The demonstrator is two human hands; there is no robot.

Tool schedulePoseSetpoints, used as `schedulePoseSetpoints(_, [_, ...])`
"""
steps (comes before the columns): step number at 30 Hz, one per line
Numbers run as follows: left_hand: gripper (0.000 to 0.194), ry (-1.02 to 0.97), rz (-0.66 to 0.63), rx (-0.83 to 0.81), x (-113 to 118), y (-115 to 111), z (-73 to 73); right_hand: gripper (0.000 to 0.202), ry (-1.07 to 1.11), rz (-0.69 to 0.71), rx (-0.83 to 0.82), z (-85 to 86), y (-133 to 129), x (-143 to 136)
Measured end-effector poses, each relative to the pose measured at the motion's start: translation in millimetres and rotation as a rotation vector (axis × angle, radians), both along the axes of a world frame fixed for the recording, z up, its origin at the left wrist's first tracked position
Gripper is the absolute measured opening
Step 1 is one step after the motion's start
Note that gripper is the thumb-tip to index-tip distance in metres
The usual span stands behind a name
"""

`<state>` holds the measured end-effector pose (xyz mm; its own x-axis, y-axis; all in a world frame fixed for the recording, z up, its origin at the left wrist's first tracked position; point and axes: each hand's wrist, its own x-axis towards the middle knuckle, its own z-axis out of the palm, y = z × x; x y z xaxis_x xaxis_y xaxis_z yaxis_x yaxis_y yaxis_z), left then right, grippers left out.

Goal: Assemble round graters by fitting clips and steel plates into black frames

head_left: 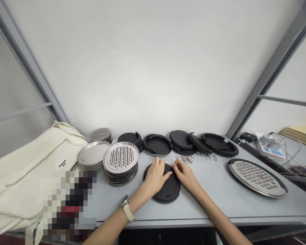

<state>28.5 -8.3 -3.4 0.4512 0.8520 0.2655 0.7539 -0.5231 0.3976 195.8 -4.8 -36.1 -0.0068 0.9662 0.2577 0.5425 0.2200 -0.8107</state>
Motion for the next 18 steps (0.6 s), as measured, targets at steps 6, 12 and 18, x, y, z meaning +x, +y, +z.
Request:
schedulePoseSetpoints(6, [0.002, 0.026, -0.184, -0.02, -4, 9, -1.0, 0.026, 0.058, -0.024, -0.004, -5.3, 4, 2])
schedulePoseSetpoints(12, [0.006, -0.044, -0.432, -0.106, -31, 8, 12.7, 0.034, 0.145, 0.047, -0.038, -2.9, 5, 2])
schedulePoseSetpoints(18, [0.012, -0.147, -0.504, -0.235, -44, 17, 12.5, 0.035, 0.185, 0.14, -0.071, 1.6, -8, -5])
